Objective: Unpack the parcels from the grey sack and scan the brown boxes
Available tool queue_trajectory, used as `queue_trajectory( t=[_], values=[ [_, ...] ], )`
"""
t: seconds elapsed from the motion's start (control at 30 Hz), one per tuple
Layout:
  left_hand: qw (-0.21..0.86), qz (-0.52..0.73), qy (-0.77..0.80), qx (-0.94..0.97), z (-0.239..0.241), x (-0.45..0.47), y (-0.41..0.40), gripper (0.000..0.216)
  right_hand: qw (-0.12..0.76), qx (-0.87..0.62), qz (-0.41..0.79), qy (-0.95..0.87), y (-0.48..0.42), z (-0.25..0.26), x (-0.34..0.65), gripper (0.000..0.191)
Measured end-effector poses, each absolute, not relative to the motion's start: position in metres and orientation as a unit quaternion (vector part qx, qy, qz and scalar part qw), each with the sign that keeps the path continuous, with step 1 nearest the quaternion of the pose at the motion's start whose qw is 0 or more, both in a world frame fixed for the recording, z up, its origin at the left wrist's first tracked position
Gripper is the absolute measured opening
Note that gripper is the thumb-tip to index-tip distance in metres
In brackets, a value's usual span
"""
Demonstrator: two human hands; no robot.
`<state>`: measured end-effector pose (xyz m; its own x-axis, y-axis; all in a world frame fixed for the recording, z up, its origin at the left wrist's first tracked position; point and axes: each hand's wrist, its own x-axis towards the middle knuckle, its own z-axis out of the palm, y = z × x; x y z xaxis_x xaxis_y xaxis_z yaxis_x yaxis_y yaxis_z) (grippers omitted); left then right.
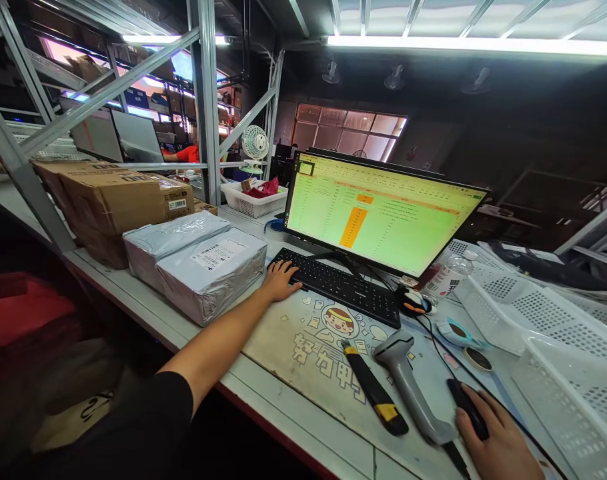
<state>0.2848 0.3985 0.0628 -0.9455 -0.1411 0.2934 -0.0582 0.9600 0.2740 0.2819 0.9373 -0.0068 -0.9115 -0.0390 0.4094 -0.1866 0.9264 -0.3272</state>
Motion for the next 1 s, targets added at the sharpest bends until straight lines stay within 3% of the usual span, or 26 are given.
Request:
queue_trajectory(
  t=[0.17, 0.47, 1.0],
  values=[
    [0.161, -0.131, -0.977, 0.054, 0.062, 0.285, 0.399, 0.068, 0.191, 0.051, 0.177, -0.964, 0.933, -0.001, 0.286, 0.078],
    [0.173, -0.103, -0.978, 0.057, 0.058, 0.284, 0.399, 0.065, 0.249, 0.097, 0.168, -0.949, 0.932, -0.005, 0.287, 0.066],
    [0.189, -0.057, -0.978, 0.063, 0.048, 0.276, 0.397, 0.062, 0.245, 0.004, 0.120, -0.962, 0.924, -0.010, 0.299, 0.056]
  ],
)
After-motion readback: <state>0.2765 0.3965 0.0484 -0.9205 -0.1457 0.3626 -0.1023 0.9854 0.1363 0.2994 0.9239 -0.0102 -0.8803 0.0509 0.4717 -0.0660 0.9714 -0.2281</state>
